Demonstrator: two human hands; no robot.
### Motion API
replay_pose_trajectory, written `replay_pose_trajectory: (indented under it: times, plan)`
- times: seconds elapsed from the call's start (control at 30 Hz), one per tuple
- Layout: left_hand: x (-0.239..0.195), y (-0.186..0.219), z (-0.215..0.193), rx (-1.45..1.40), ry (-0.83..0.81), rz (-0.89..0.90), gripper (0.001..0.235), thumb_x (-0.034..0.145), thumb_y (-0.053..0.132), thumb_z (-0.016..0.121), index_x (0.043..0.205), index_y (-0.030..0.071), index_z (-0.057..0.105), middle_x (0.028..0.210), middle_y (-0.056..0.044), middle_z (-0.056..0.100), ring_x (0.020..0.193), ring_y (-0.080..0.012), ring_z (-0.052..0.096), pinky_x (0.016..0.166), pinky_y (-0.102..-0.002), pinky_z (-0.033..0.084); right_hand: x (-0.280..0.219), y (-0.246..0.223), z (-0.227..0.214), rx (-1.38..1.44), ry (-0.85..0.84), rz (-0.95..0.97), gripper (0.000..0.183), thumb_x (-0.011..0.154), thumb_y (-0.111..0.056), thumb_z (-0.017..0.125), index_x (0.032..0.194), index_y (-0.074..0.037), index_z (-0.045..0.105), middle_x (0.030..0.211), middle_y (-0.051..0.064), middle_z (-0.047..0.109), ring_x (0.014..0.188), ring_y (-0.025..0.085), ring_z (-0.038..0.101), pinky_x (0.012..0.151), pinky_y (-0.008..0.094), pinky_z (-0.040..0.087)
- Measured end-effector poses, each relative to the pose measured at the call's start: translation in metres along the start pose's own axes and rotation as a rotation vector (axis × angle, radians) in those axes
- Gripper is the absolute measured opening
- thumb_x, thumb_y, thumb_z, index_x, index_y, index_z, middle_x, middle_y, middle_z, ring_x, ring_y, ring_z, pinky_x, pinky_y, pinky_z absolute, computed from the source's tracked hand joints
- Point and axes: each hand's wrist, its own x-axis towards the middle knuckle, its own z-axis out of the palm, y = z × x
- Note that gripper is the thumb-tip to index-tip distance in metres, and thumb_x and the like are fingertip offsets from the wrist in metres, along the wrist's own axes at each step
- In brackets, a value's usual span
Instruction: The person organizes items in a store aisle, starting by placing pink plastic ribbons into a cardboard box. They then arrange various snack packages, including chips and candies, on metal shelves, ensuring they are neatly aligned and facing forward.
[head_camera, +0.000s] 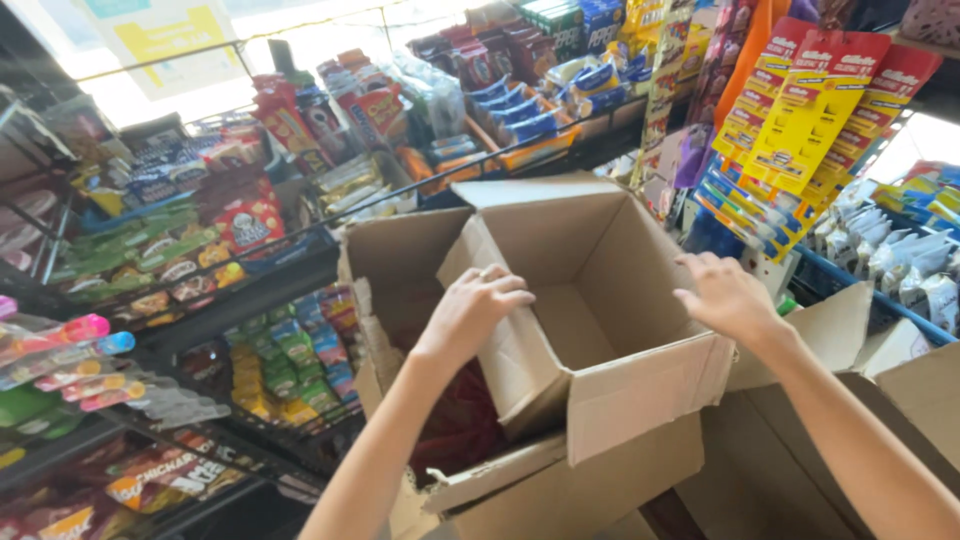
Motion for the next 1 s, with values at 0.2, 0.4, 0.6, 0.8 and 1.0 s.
replay_pose_trajectory:
  times: [0.2,0.4,0.6,0.8,1.0]
  plan:
    - [-0.002,0.028,-0.008,-0.121,0.216,-0.229,0.022,0.085,0.008,0.067,0.104,0.011,0.077,0.121,-0.006,0.071,0.112,-0.026,0.063,0.093,-0.041,0.05,-0.011,-0.117,-0.041,0.421,0.115,-0.21,0.032,0.09,-0.021,0.07,0.119,-0.007,0.068,0.12,0.015,0.068,0.115,0.037,0.063,0.097,0.044,0.051]
    - [-0.05,0.059,-0.026,-0.017,0.423,-0.505,0.004,0.09,0.015,0.074,0.093,0.012,0.076,0.092,-0.004,0.075,0.09,-0.027,0.069,0.082,-0.042,0.052,-0.021,-0.191,-0.059,0.518,0.314,-0.2,0.024,0.092,-0.013,0.07,0.114,-0.005,0.069,0.114,0.014,0.071,0.107,0.036,0.068,0.091,0.042,0.055]
    - [-0.12,0.092,-0.051,-0.028,0.65,-0.831,0.015,0.091,0.027,0.077,0.091,0.012,0.076,0.073,-0.009,0.071,0.064,-0.03,0.069,0.055,-0.04,0.05,-0.039,-0.275,-0.068,0.755,0.19,-0.328,0.025,0.092,-0.008,0.07,0.117,-0.003,0.069,0.111,0.013,0.072,0.099,0.027,0.073,0.084,0.036,0.056]
    - [-0.239,0.124,-0.129,0.149,0.742,-0.983,0.019,0.091,0.03,0.077,0.09,0.011,0.073,0.077,-0.006,0.073,0.061,-0.0242,0.068,0.054,-0.036,0.05,-0.062,-0.355,-0.039,0.959,0.073,-0.549,0.021,0.094,-0.003,0.069,0.115,-0.001,0.067,0.112,0.012,0.071,0.094,0.021,0.073,0.083,0.031,0.058]
    - [-0.332,0.202,-0.227,0.339,0.794,-1.04,0.024,0.085,0.03,0.082,0.076,0.012,0.068,0.066,-0.004,0.062,0.055,-0.0244,0.059,0.052,-0.039,0.043,-0.121,-0.479,-0.032,1.099,-0.084,-0.797,0.022,0.095,-0.002,0.068,0.117,0.0,0.067,0.116,0.012,0.069,0.093,0.019,0.071,0.082,0.03,0.057]
